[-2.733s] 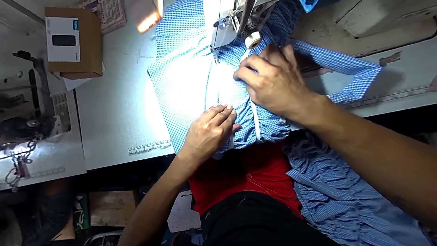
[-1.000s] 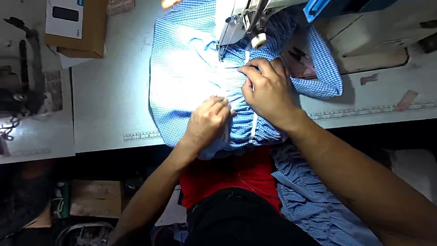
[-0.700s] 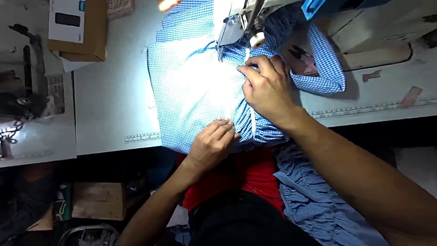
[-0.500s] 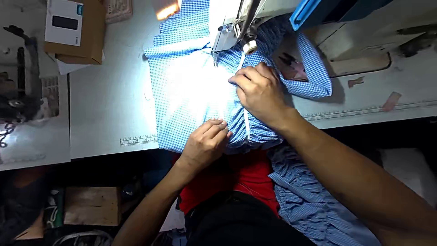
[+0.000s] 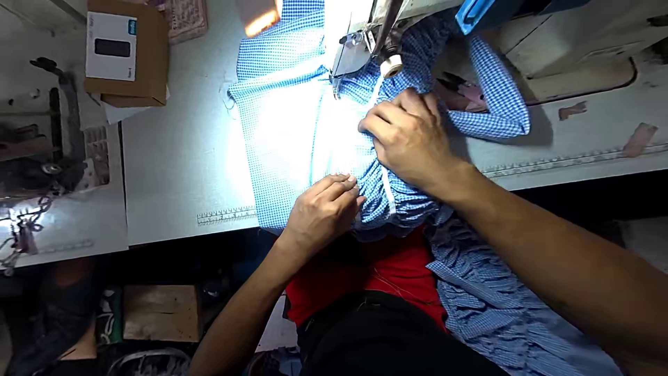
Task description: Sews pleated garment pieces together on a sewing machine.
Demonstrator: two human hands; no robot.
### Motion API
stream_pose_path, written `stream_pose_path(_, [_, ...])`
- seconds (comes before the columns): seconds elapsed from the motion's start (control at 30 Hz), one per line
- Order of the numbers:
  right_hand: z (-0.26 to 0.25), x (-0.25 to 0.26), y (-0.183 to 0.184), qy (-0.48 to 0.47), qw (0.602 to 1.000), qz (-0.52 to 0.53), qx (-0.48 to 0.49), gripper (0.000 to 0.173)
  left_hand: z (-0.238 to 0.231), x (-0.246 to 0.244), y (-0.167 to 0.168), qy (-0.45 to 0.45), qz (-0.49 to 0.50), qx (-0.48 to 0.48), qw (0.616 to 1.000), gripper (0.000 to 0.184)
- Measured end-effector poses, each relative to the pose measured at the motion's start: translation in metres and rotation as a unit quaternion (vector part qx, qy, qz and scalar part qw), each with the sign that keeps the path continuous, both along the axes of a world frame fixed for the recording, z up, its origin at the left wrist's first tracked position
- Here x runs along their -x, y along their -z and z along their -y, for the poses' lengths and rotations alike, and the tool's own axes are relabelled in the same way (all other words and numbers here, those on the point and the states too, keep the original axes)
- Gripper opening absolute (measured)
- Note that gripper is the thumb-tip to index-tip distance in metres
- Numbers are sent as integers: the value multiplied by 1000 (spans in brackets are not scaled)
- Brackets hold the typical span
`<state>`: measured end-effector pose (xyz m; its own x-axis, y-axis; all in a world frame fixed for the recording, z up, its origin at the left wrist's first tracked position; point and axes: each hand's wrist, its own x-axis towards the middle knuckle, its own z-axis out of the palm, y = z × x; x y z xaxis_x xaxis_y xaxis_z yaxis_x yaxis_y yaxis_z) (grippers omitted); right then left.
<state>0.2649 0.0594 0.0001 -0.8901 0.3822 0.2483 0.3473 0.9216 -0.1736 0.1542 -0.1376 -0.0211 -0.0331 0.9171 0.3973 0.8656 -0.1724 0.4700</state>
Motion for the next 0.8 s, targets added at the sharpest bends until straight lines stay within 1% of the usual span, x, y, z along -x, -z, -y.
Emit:
stream_pose_path(0.03, [0, -1, 2, -1, 1000, -3, -6, 23, -1, 1, 0, -2, 0, 3, 1000, 19])
stream_pose_path(0.07, [-1, -1, 3, 4, 1000, -1, -7, 26, -2, 2, 0, -4, -1, 1, 1000, 19])
stream_pose_path(0.13, [-1, 0, 4, 18, 1000, 7, 0, 39, -3, 2, 0, -10, -5, -3, 1000, 19])
stream_pose_path(0.17, [1, 0, 4, 19, 1000, 8, 8, 40, -4, 3, 0, -12, -7, -2, 1000, 19])
stream_pose_path(0.23, [1, 1, 1, 13, 1000, 7, 11, 31, -6, 3, -1, -13, -11, 2, 1000, 20])
stream_pose_path(0.37, [-1, 2, 2, 5, 1000, 1, -2, 28, -7, 2, -3, -15, -18, 11, 1000, 20])
stream_pose_path(0.4, [-1, 2, 2, 14, 1000, 7, -5, 33, -7, 3, -3, -14, -18, 11, 1000, 20])
stream_pose_path(0.43, [-2, 3, 1, 24, 1000, 14, -5, 42, -7, 4, -3, -13, -19, 11, 1000, 20])
stream_pose_path(0.47, [-1, 3, 1, 29, 999, 19, -1, 45, -8, 5, -3, -12, -19, 9, 1000, 20])
stream_pose_path(0.57, [-1, 2, 0, 12, 1000, 4, 9, 30, -11, 6, -4, -14, -18, 10, 1000, 20])
stream_pose_path(0.63, [-2, 2, 1, 0, 1000, -9, 12, 26, -12, 6, -5, -16, -20, 10, 1000, 20])
stream_pose_path(0.67, [-4, 2, 0, 5, 1000, -5, 11, 27, -12, 6, -6, -17, -22, 10, 1000, 21])
stream_pose_path(0.73, [-5, 2, 0, 22, 1000, 6, 6, 39, -13, 6, -6, -20, -29, 10, 999, 21])
stream_pose_path(0.77, [-5, 2, 0, 22, 1000, 8, 8, 41, -13, 7, -6, -19, -32, 10, 999, 21])
stream_pose_path(0.8, [-4, 2, 0, 18, 1000, 8, 10, 36, -13, 8, -6, -16, -32, 10, 999, 21])
